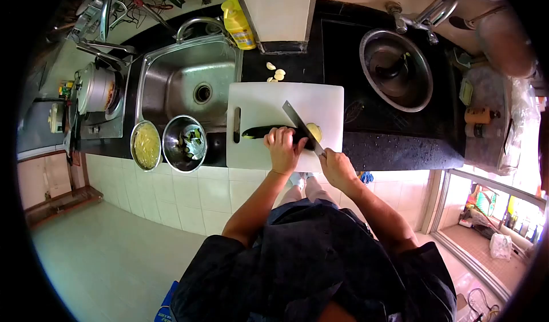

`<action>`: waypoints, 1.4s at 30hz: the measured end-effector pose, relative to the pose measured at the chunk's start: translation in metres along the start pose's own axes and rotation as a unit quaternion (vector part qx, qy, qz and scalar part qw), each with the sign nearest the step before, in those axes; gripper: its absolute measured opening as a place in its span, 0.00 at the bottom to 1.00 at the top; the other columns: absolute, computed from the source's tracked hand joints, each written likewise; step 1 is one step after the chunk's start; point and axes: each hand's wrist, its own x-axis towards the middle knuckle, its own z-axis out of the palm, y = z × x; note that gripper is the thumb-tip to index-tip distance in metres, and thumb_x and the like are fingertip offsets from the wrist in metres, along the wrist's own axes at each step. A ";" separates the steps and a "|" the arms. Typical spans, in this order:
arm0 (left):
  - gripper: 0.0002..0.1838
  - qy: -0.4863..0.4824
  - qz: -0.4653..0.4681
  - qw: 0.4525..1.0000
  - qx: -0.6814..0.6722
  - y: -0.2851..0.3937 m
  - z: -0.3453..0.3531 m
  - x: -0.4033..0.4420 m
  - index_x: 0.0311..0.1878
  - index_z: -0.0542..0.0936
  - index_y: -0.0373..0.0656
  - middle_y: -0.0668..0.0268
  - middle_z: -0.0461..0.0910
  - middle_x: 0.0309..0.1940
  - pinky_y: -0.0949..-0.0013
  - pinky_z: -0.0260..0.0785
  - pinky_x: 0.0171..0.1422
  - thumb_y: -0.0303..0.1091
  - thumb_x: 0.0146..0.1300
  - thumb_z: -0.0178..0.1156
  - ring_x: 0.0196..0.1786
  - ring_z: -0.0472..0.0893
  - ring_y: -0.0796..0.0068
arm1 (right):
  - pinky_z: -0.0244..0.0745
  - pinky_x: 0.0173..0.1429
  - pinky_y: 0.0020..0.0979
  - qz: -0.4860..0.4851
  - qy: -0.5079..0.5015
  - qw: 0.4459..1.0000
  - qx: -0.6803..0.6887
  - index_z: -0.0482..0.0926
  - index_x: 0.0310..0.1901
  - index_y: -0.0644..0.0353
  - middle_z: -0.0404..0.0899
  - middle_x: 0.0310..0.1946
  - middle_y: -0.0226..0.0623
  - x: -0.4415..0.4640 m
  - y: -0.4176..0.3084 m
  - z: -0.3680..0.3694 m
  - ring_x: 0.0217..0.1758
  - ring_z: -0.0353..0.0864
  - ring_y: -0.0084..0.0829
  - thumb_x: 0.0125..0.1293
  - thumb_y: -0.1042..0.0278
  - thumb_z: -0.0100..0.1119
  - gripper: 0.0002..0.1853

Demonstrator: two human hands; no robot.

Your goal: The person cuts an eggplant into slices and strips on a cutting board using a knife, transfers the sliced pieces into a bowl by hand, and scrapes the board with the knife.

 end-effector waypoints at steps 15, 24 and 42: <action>0.21 0.003 -0.006 1.000 0.003 -0.002 0.000 0.000 0.51 0.78 0.47 0.65 0.78 0.49 0.48 0.55 0.66 0.49 0.62 0.71 0.59 0.70 0.55 | 0.78 0.47 0.57 0.004 -0.008 1.000 0.017 0.80 0.42 0.69 0.82 0.33 0.65 -0.022 -0.010 -0.027 0.41 0.83 0.66 0.76 0.60 0.53 0.17; 0.21 0.004 0.032 0.999 0.026 -0.004 -0.005 0.003 0.51 0.78 0.47 0.66 0.78 0.50 0.49 0.56 0.65 0.51 0.65 0.69 0.60 0.71 0.56 | 0.78 0.49 0.54 0.017 -0.049 0.999 0.007 0.81 0.42 0.72 0.82 0.35 0.67 -0.028 0.000 -0.025 0.43 0.83 0.66 0.75 0.61 0.53 0.18; 0.17 -0.021 0.006 1.000 -0.014 -0.003 -0.014 0.005 0.48 0.79 0.48 0.66 0.77 0.48 0.50 0.57 0.64 0.43 0.62 0.71 0.58 0.72 0.58 | 0.77 0.48 0.59 0.001 -0.032 0.999 -0.012 0.79 0.41 0.68 0.83 0.34 0.66 -0.032 -0.001 -0.031 0.41 0.83 0.66 0.76 0.59 0.51 0.17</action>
